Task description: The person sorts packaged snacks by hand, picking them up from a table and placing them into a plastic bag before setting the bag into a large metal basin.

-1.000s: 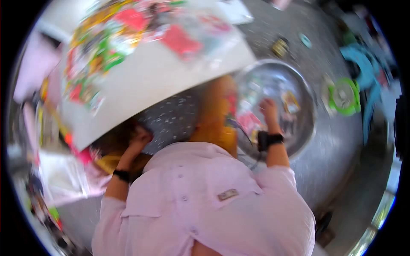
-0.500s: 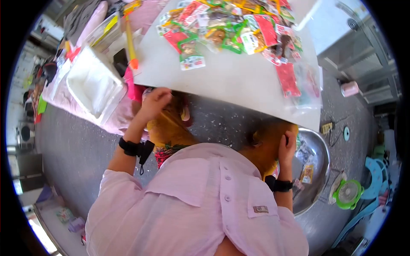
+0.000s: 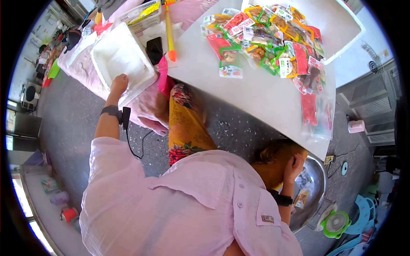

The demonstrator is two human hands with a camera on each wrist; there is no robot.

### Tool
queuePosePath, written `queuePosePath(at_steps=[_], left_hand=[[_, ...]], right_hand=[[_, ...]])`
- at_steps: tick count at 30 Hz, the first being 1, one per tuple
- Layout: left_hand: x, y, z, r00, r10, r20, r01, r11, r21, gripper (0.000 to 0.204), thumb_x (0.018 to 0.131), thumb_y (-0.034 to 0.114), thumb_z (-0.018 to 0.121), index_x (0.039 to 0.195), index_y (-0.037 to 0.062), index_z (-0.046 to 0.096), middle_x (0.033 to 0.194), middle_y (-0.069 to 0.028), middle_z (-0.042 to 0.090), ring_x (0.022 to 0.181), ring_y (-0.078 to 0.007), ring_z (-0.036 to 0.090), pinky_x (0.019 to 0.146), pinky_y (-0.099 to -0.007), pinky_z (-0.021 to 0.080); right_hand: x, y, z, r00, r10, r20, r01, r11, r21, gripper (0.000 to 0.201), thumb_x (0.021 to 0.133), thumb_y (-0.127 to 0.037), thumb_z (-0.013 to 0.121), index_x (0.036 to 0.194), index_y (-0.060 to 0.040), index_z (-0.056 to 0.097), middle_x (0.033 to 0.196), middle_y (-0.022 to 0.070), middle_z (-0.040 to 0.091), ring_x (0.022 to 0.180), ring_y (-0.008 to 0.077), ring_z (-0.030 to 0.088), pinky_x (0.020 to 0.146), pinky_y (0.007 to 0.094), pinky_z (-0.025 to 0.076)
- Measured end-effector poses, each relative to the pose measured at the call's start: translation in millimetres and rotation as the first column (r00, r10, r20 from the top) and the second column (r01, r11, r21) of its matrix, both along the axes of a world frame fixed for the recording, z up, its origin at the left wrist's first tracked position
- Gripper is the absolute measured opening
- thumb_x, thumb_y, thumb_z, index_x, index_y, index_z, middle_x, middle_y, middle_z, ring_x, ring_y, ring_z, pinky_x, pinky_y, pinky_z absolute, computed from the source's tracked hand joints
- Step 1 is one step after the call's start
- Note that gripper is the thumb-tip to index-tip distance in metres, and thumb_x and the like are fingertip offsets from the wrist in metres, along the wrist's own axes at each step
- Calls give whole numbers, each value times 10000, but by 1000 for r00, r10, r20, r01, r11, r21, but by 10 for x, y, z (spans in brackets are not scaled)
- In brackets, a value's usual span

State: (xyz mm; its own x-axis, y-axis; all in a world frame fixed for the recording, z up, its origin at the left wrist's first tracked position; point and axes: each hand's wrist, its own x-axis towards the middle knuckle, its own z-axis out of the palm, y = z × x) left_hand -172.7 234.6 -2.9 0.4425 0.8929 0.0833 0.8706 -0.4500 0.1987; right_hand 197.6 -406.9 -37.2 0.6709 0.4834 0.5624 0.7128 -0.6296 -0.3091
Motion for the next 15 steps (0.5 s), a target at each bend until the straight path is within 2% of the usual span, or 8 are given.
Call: queuePosePath(at_steps=[1,4,7,10,13,14,15], left_hand=[[12,-14,59,999,-2,-43,2,1000,-4,279,761,244,411,925,54,531,888,-180,553,813,-343,521,728,-409,406],[90,-196,256,996,87,-12,-86,993,81,245,766,239,408,837,51,549,841,-169,560,783,-349,520,694,-409,411],[92,-187,319,996,57,73,-63,995,82,255,767,241,412,823,29,541,811,-186,556,783,-349,519,683,-409,408],[132,-258,408,979,-12,204,-5,996,84,256,766,237,419,796,11,536,793,-198,553,766,-352,520,660,-403,406],[73,-117,315,961,-125,247,44,949,311,246,780,245,432,793,14,516,728,-199,538,702,-313,532,609,-378,406],[143,-101,334,932,-69,356,-10,976,216,224,785,222,432,794,16,520,686,-156,535,644,-244,525,576,-335,407],[257,-229,469,892,-3,452,-50,993,104,203,789,199,431,795,19,525,643,-113,531,586,-174,518,543,-291,407]], right_hand=[[5,-5,-5,1000,0,-2,0,1000,-1,123,660,18,498,779,-14,507,817,144,536,804,302,514,779,410,384],[13,-31,-8,1000,4,-30,-4,1000,10,129,667,22,496,788,-21,509,813,145,536,798,303,514,760,395,397],[53,-81,-30,988,-11,-155,27,994,102,123,698,16,492,813,-18,513,809,134,540,775,264,527,719,350,419],[65,-88,127,931,-10,-365,62,990,130,114,733,1,491,844,-11,513,793,104,536,732,180,525,664,271,424],[58,11,386,885,73,-460,16,982,188,109,754,-18,499,862,-7,509,770,76,525,702,118,501,629,217,406],[93,69,422,840,164,-517,21,943,332,98,757,-24,509,854,-13,512,745,60,515,688,98,488,608,196,394],[56,133,655,851,68,-520,39,981,192,95,759,-35,511,852,-17,519,751,69,524,687,113,501,607,201,398]])
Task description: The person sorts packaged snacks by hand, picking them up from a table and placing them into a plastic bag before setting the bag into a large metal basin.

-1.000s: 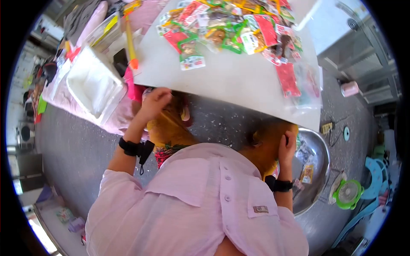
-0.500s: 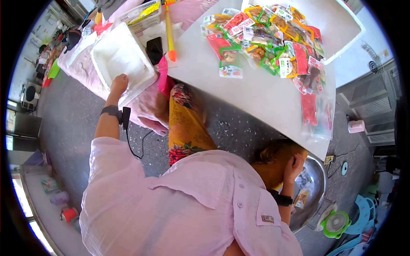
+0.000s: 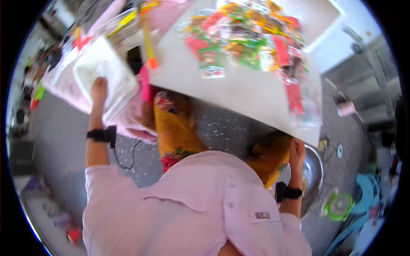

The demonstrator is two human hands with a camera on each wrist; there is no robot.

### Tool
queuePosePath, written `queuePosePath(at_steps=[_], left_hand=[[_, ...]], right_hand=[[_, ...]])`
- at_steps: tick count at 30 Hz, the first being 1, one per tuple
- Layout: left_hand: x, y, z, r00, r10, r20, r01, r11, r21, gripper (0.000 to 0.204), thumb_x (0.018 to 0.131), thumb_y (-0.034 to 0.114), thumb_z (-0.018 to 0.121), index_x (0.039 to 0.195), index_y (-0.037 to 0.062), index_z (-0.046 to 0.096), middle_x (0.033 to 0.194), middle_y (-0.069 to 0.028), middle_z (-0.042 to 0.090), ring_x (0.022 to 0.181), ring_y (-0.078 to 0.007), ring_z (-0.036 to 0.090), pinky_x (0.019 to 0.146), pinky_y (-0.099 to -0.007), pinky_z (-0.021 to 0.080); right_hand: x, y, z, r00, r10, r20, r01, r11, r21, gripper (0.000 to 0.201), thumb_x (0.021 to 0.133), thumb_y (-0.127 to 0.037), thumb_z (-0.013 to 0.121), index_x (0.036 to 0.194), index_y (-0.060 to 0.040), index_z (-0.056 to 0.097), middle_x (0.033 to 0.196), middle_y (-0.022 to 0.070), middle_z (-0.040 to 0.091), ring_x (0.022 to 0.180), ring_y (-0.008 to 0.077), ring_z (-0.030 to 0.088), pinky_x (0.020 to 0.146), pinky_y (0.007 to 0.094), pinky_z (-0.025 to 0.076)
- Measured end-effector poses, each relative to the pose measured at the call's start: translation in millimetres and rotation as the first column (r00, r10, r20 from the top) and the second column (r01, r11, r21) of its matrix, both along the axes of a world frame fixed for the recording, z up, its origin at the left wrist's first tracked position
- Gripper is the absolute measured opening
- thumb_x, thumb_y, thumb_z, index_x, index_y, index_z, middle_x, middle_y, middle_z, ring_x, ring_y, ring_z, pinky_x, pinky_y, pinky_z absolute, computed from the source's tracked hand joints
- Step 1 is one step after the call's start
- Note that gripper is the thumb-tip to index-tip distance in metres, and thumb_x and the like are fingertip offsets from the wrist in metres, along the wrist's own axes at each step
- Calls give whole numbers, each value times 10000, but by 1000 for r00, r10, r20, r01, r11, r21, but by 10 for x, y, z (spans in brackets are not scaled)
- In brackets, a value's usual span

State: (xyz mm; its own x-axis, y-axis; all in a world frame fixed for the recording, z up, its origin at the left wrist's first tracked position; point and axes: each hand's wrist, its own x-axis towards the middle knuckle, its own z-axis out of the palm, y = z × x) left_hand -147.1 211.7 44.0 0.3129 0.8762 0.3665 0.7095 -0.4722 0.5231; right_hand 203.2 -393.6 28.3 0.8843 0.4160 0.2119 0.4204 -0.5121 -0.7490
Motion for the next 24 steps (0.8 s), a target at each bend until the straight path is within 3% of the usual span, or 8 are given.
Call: queuePosePath(at_steps=[2,6,10,12,15,18,21,24], left_hand=[[266,-289,287,975,-83,206,109,987,-118,156,787,143,433,786,19,527,600,-14,475,537,-66,434,505,-213,370],[777,-745,587,901,-241,361,264,964,-17,85,745,70,467,730,-3,509,609,8,469,577,-63,427,516,-216,364],[1355,-1396,586,813,-476,335,487,872,54,73,734,78,504,709,12,484,575,-38,433,558,-86,418,510,-239,359],[1631,-1769,548,860,-477,178,491,870,-41,115,726,89,513,677,11,444,561,-79,409,528,-122,405,497,-269,354],[2004,-1977,81,742,-622,250,651,758,-47,136,718,110,506,671,13,424,561,-124,429,510,-222,430,490,-327,360],[2235,-2311,-60,731,-636,245,677,720,-153,126,710,125,504,691,22,434,581,-145,465,533,-285,472,497,-361,370],[2385,-2645,-51,713,-626,315,701,648,-300,135,711,136,516,693,29,437,579,-140,479,531,-275,489,493,-352,375],[2505,-2831,-143,674,-645,359,738,590,-327,145,712,118,548,689,27,438,560,-78,468,499,-154,443,469,-291,363]], right_hand=[[112,54,155,992,36,118,-27,997,-72,112,758,-41,507,864,-13,527,802,92,539,696,153,524,621,229,418],[141,392,620,976,175,126,-176,984,-7,126,751,-37,508,872,-9,528,841,97,545,738,169,533,639,250,433],[53,787,853,947,317,-49,-309,942,130,123,757,-37,515,879,-33,522,833,44,535,774,122,521,649,225,430],[-20,1044,837,894,445,-54,-430,885,176,122,756,-45,526,877,-42,513,819,23,525,757,89,502,622,210,415],[-59,1438,501,862,503,-59,-485,853,192,177,754,-121,536,912,-48,505,780,14,503,711,81,484,605,210,409],[-107,1791,352,745,431,-509,-299,898,323,264,749,-197,539,958,-43,488,769,24,506,706,109,490,617,235,417],[-188,2094,297,687,402,-605,-80,870,487,292,745,-234,534,951,-36,478,742,26,508,672,121,499,586,241,420],[-159,2236,317,600,410,-687,-121,895,429,161,781,-181,470,883,-57,476,790,31,503,731,123,494,633,248,411]])
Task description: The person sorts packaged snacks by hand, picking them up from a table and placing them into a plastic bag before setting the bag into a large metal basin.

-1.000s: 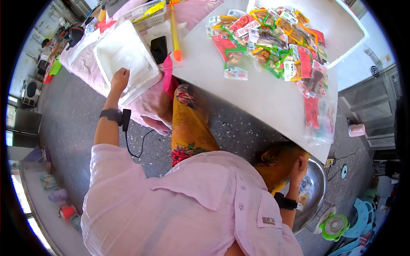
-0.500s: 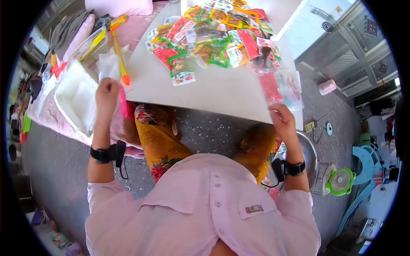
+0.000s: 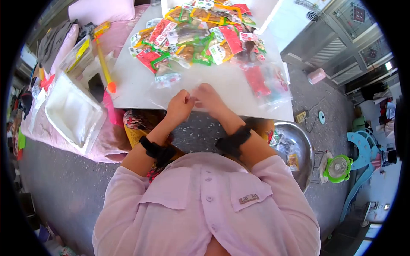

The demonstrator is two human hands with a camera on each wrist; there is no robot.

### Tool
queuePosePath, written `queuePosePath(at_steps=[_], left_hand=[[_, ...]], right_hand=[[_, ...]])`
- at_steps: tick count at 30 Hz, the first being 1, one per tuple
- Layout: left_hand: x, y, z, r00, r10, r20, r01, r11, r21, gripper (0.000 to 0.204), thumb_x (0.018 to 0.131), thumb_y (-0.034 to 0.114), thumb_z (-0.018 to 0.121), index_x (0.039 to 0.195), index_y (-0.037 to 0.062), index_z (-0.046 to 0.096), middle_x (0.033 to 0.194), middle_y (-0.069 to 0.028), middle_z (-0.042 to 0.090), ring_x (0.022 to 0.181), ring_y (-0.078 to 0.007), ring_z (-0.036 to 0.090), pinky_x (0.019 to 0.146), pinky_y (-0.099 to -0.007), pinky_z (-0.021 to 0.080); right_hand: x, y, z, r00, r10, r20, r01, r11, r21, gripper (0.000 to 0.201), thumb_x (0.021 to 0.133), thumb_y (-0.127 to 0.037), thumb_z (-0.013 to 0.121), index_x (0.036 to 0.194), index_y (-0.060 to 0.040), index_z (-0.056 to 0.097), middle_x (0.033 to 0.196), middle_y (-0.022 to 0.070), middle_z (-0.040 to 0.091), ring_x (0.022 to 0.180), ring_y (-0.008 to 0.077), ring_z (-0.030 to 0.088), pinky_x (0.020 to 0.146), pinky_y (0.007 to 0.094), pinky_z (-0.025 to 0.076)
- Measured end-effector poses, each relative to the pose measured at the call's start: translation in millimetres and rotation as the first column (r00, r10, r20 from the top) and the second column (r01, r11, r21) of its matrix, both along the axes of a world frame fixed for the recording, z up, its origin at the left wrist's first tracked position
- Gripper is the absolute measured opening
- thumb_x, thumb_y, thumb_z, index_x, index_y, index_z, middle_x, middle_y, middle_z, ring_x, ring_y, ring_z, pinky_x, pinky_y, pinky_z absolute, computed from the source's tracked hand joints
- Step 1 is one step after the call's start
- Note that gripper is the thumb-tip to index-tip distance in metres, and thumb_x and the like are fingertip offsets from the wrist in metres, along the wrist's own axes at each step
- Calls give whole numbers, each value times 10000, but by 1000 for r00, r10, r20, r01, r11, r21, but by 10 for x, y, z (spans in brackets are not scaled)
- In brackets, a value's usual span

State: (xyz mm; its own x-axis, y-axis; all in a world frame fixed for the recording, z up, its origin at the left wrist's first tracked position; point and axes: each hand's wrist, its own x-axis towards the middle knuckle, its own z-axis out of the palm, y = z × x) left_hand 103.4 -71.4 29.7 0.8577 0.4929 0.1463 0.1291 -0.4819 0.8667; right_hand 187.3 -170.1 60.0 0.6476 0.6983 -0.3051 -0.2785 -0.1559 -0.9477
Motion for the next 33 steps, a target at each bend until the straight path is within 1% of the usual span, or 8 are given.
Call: queuePosePath(at_steps=[4,10,13,18,20,22,25,33], left_hand=[[118,-52,-166,994,-55,99,71,984,-162,124,734,123,531,706,21,466,619,-58,495,540,-126,455,512,-250,376],[230,96,-161,988,105,112,-57,930,-364,93,754,111,506,759,26,471,639,-1,475,571,-87,450,509,-219,368],[250,10,-84,998,44,52,-42,999,-35,169,711,122,517,844,21,494,663,-86,509,597,-189,496,551,-301,397],[308,-147,-284,999,-26,33,12,934,357,307,657,100,507,954,23,497,660,-123,508,603,-261,502,559,-349,401],[305,-183,-309,999,-38,31,22,909,416,325,645,92,498,964,27,503,672,-126,515,623,-274,506,568,-359,402],[301,-206,-262,999,-18,29,7,934,356,322,644,89,497,959,27,509,670,-123,514,627,-271,507,570,-358,402],[324,-210,-268,1000,-5,17,-1,938,347,315,645,88,497,953,27,517,667,-119,513,631,-266,506,571,-357,401],[290,-236,-205,1000,16,5,-17,953,302,248,643,99,486,874,24,537,665,-124,536,668,-296,509,609,-398,397]], right_hand=[[78,15,-176,998,34,-43,-32,998,53,148,784,-200,465,815,-57,483,753,32,516,687,125,497,590,249,408],[291,-31,-249,988,-36,152,34,999,14,168,776,-201,482,764,-35,499,694,63,530,631,117,502,529,242,399],[412,-27,-324,897,-64,437,103,993,-65,188,740,-196,537,774,-15,498,638,68,529,594,146,516,523,271,412],[855,-267,-273,545,290,787,-97,954,-285,240,689,-209,575,824,-22,510,774,107,542,731,243,523,648,330,419],[1144,-428,-298,404,104,909,123,978,-167,211,699,-148,517,889,-55,517,855,122,529,804,268,511,703,338,408],[1471,-556,-277,83,78,993,359,928,-103,273,706,-104,474,977,-101,503,957,111,494,908,277,485,749,370,393],[1856,-650,-264,-132,262,956,559,816,-146,305,712,-100,456,1014,-121,484,1062,99,437,1001,293,433,774,421,369],[2285,-693,-415,-10,486,874,496,762,-418,258,697,-114,472,954,-105,494,1050,100,438,997,280,423,747,443,388]])
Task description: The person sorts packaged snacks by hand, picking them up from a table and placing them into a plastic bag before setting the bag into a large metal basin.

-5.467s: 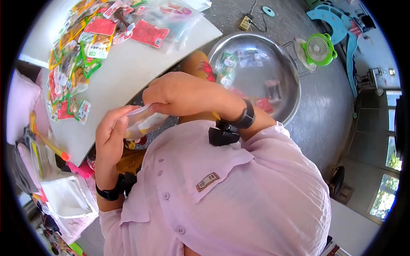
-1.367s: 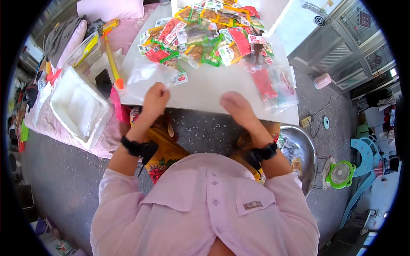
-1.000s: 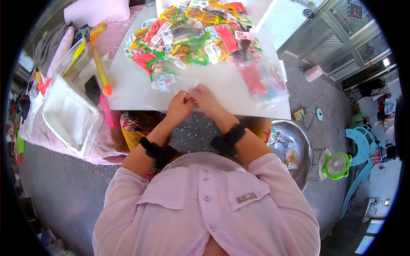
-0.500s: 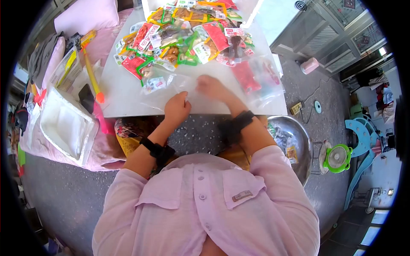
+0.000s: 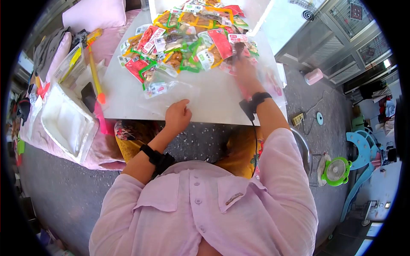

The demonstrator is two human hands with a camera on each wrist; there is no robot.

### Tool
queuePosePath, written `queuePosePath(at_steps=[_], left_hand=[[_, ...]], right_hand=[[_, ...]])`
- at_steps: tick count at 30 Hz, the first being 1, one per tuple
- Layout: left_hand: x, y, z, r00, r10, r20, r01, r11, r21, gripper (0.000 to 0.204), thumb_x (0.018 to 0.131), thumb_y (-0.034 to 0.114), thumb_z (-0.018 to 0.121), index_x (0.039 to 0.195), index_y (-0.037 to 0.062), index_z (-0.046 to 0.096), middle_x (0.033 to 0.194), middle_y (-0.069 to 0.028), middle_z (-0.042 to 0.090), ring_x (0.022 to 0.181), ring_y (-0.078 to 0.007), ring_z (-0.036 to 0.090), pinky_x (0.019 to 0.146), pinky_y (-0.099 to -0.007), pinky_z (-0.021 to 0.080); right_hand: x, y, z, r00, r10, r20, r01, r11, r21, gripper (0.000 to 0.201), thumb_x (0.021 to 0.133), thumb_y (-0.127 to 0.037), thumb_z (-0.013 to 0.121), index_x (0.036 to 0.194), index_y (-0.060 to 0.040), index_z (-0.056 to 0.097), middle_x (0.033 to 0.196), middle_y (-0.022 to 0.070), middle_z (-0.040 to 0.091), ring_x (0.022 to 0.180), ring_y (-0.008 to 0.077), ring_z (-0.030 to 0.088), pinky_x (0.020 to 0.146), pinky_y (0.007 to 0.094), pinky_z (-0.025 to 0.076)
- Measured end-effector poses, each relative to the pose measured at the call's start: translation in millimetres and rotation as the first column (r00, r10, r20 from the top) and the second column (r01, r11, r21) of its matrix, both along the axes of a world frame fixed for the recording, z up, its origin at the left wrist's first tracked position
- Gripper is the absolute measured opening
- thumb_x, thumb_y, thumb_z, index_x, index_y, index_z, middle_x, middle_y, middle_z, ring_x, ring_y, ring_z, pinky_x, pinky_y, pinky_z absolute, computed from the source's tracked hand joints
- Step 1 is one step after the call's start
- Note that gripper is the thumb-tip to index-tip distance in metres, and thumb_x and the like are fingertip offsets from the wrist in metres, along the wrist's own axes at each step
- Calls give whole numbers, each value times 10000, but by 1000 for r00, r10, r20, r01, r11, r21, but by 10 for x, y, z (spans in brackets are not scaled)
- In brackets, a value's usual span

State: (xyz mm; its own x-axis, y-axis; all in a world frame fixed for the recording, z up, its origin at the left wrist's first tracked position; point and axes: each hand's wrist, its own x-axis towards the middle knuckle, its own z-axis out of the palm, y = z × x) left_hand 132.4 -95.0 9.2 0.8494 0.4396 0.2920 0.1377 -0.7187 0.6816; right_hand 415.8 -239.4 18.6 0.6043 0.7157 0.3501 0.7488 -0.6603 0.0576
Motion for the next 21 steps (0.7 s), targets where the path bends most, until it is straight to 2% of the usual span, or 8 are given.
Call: queuePosePath(at_steps=[1,4,7,10,13,17,19,21], left_hand=[[-7,-2,-2,1000,-6,1,6,1000,0,241,643,99,490,868,25,537,664,-123,536,668,-295,509,609,-397,398],[-11,-11,-29,999,-15,32,14,999,38,219,657,96,511,864,27,533,665,-108,525,648,-267,508,595,-372,400],[-10,-25,-47,999,-9,49,6,998,68,204,663,96,522,856,31,531,669,-100,522,643,-253,507,590,-363,401],[17,-8,-118,997,0,75,-7,995,98,198,660,97,523,848,34,532,669,-96,522,649,-253,507,594,-364,401],[7,-10,-116,999,5,54,-10,996,86,190,651,92,509,829,36,544,713,-122,542,700,-286,513,635,-385,402],[2,-18,-97,997,8,79,-14,997,79,181,647,93,493,810,38,547,730,-135,549,726,-302,513,656,-398,402],[3,-19,-109,996,10,92,-20,994,107,185,647,98,507,820,42,538,682,-107,531,681,-272,511,624,-377,403],[0,-8,-111,995,12,104,-25,992,125,188,647,99,511,826,45,535,661,-94,523,661,-259,509,609,-368,404]], right_hand=[[39,-18,-44,998,23,-62,-24,1000,-9,248,695,-113,474,941,-101,496,1036,98,446,996,276,422,742,442,395],[59,-67,-86,994,104,-37,-102,994,48,220,685,-119,480,902,-94,501,993,91,471,979,271,441,725,452,407],[-116,-69,36,997,-23,-69,21,999,-27,238,672,-122,485,909,-100,501,978,85,479,964,266,455,743,467,392],[-60,-29,38,989,-47,-140,41,998,-46,268,673,-117,476,941,-115,490,975,74,484,979,261,453,759,471,374],[-105,-17,107,995,-84,-51,74,983,-169,304,688,-117,458,992,-127,468,979,76,489,1010,254,438,769,460,362],[32,0,-128,997,74,-37,-76,995,-58,268,707,-110,434,974,-102,460,946,94,512,963,266,468,758,444,369],[-26,-3,-200,994,109,1,-109,994,-7,243,716,-113,425,955,-81,463,935,102,521,931,270,484,745,425,382],[-74,25,-162,991,76,-106,-73,997,30,235,726,-112,420,951,-59,463,928,111,525,897,276,500,720,399,398]])
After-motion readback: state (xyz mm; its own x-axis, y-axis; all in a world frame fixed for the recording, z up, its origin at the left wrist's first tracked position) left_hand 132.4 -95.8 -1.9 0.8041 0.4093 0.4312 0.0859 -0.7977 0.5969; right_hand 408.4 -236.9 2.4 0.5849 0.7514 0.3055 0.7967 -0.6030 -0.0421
